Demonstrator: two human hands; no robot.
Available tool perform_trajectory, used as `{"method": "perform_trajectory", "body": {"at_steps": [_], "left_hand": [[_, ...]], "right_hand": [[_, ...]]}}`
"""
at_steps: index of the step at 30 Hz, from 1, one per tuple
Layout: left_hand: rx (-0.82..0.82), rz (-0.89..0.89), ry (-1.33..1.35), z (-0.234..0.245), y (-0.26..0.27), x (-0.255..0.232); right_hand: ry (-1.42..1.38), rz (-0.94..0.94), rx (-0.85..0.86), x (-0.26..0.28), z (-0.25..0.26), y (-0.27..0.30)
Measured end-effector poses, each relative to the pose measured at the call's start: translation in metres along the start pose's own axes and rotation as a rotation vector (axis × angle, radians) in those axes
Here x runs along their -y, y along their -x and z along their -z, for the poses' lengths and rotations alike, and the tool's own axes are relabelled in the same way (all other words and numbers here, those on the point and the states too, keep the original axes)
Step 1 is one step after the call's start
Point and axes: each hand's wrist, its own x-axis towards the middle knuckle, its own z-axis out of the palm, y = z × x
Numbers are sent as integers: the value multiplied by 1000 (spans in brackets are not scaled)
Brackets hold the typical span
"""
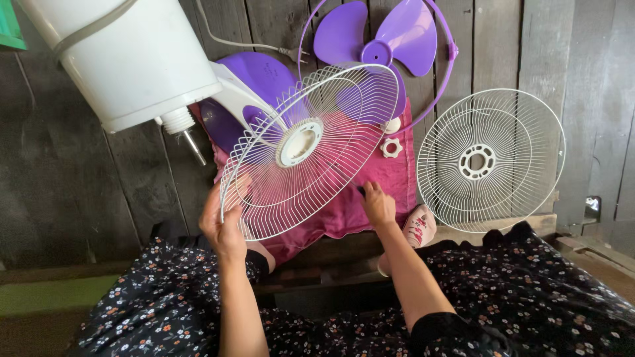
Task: The person assembles a small electric fan by attaching the front wire cage to the motor housing, then placing the purple fan blades onto the hub, and finally securing the rear wire cage. The person uses a screwdriver to tighten the central hub nut.
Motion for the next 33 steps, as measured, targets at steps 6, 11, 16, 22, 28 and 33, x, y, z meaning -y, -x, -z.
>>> {"method": "perform_trajectory", "body": {"at_steps": [6, 11, 16, 22, 28, 33], "left_hand": [[-29, 2, -5, 0, 0, -8], [-26, -16, 8, 0, -1, -7], [-35, -41, -1, 3, 0, -1], [-85, -45, -65, 7, 1, -1], [-87, -33, -76, 11, -4, -4], [-86, -51, -35, 10, -7, 8]], "right_hand": [[54, 72, -154, 13, 37, -41], [62, 156, -159, 9, 34, -48], [42, 127, -28, 22, 17, -34], [159, 203, 100, 53, -8, -49], [265, 308, 88, 49, -27, -74], [275, 295, 140, 40, -27, -75]]}}
